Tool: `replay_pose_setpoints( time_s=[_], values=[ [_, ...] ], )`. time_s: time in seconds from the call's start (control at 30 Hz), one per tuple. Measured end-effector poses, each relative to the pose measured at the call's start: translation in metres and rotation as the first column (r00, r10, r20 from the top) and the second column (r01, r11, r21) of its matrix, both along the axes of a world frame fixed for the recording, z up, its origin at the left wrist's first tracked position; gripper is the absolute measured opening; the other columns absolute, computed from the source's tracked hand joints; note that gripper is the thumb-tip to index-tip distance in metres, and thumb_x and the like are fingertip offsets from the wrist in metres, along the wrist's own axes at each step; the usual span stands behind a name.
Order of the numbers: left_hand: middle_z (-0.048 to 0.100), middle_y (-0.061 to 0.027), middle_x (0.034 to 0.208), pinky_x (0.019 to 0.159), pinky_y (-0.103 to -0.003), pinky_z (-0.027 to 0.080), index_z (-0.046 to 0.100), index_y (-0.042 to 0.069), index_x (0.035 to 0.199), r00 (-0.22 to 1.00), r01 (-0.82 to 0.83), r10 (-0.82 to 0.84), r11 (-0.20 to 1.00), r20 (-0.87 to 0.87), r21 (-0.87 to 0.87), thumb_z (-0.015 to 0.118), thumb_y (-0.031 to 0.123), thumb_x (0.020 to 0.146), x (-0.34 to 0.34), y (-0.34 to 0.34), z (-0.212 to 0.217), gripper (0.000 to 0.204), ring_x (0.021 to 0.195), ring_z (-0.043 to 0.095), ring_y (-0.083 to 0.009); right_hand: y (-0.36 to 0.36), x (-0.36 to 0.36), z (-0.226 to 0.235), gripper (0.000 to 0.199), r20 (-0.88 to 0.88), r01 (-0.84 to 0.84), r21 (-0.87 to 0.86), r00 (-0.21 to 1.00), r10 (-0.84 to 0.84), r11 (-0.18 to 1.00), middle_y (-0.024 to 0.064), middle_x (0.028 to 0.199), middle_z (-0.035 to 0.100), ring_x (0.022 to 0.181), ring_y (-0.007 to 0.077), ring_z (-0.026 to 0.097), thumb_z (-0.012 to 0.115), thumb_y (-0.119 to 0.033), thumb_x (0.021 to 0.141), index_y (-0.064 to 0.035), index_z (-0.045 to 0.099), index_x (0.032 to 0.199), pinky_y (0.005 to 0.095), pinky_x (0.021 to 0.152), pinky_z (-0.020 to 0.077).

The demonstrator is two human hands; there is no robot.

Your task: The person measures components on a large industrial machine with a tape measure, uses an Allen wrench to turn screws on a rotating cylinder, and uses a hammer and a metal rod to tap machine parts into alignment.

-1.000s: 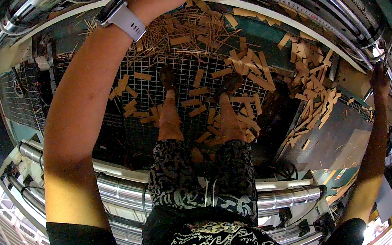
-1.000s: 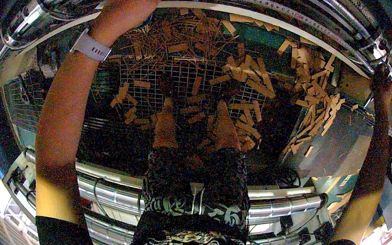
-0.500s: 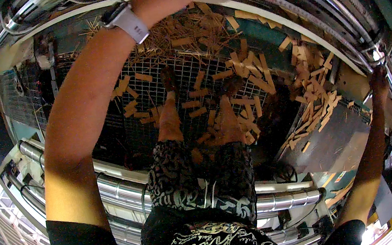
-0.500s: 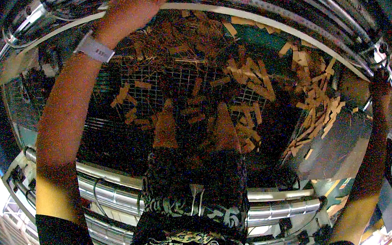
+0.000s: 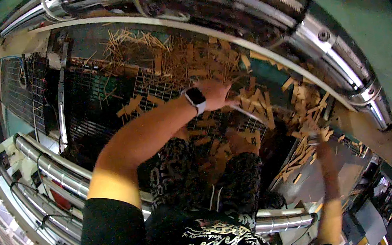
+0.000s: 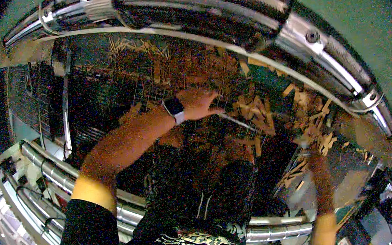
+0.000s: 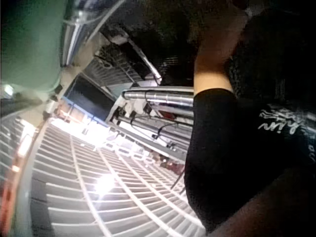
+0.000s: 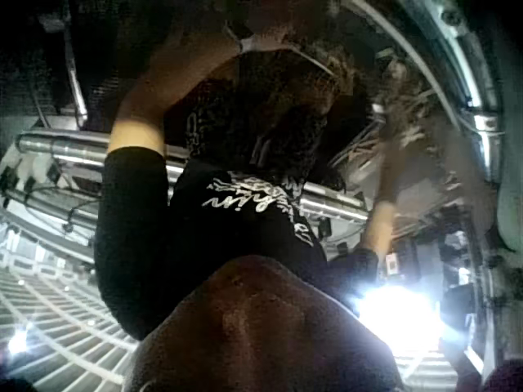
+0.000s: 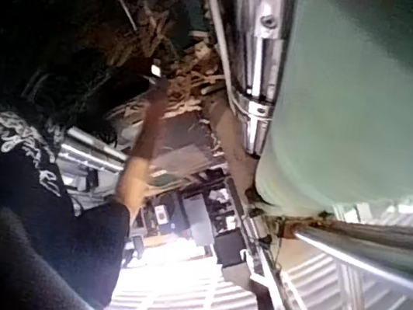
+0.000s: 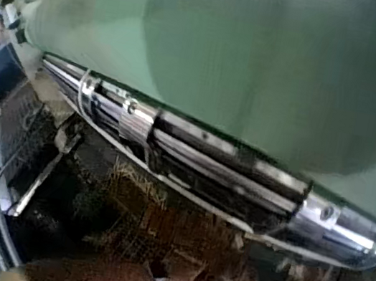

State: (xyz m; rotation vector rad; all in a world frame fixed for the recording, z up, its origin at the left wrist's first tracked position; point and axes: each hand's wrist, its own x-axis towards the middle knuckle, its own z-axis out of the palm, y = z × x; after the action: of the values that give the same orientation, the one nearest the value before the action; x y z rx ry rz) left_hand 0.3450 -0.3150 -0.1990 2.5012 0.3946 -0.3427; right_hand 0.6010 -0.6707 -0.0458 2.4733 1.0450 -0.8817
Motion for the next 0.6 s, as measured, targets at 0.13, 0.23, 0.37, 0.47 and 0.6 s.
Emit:
replay_pose_setpoints(
  time_s=[0.13, 0.23, 0.37, 0.47, 0.6],
  values=[
    [0.055, -0.0158, 0.062, 0.051, -0.045, 0.044, 0.050, -0.001, 0.106, 0.989, -0.100, 0.087, 0.989, -0.117, -0.105, 0.044, 0.069, 0.072, -0.049, 0.009, -0.038, 0.078, 0.056, 0.054, -0.0292, 0.117, -0.071, -0.068, 0.042, -0.201, -0.208, 0.091, 0.954, 0.222, 0.974, 0.0194, 0.109, 0.051, 0.095, 0.0317, 0.052, 0.047, -0.006, 0.080, -0.0039, 0.040, 0.122, 0.0371, 0.076, 0.0442],
    [0.055, -0.0122, 0.063, 0.049, -0.045, 0.043, 0.050, 0.000, 0.107, 0.981, -0.188, 0.183, 0.977, -0.058, -0.096, 0.048, 0.065, 0.073, -0.077, 0.034, -0.052, 0.073, 0.056, 0.054, -0.0289, 0.248, -0.117, -0.119, 0.048, -0.149, -0.406, 0.235, 0.883, 0.445, 0.883, 0.0224, 0.114, 0.046, 0.096, 0.0334, 0.051, 0.047, -0.003, 0.081, -0.0032, 0.033, 0.127, 0.0395, 0.073, 0.0462],
    [0.052, -0.0088, 0.060, 0.045, -0.038, 0.043, 0.050, -0.002, 0.104, 0.991, -0.131, 0.131, 0.991, 0.002, 0.036, 0.050, 0.046, 0.081, -0.069, 0.051, -0.101, 0.054, 0.053, 0.050, -0.0236, 0.403, -0.148, -0.189, 0.047, 0.062, -0.434, 0.435, 0.889, 0.454, 0.789, 0.0266, 0.119, 0.041, 0.100, 0.0359, 0.050, 0.042, -0.002, 0.083, -0.0029, 0.031, 0.129, 0.0424, 0.073, 0.0486],
    [0.058, -0.0134, 0.081, 0.065, -0.047, 0.046, 0.051, 0.006, 0.101, 0.982, -0.187, 0.188, 0.982, -0.029, 0.020, 0.056, 0.042, 0.076, -0.045, 0.063, -0.130, 0.044, 0.080, 0.057, -0.0327, 0.494, -0.151, -0.220, 0.045, 0.209, -0.492, 0.532, 0.865, 0.457, 0.689, 0.0274, 0.118, 0.042, 0.091, 0.0351, 0.055, 0.044, -0.004, 0.083, -0.0018, 0.033, 0.127, 0.0419, 0.068, 0.0503],
    [0.058, -0.0181, 0.087, 0.051, -0.038, 0.049, 0.037, 0.001, 0.122, 0.978, -0.136, 0.113, 0.982, 0.178, 0.128, 0.046, 0.030, 0.086, 0.001, 0.093, -0.131, 0.047, 0.066, 0.055, -0.0272, 0.535, -0.141, -0.203, 0.045, 0.024, -0.521, 0.387, 0.831, 0.556, 0.761, 0.0266, 0.110, 0.048, 0.076, 0.0334, 0.058, 0.044, -0.005, 0.083, -0.0002, 0.034, 0.126, 0.0416, 0.059, 0.0499]
  ],
)
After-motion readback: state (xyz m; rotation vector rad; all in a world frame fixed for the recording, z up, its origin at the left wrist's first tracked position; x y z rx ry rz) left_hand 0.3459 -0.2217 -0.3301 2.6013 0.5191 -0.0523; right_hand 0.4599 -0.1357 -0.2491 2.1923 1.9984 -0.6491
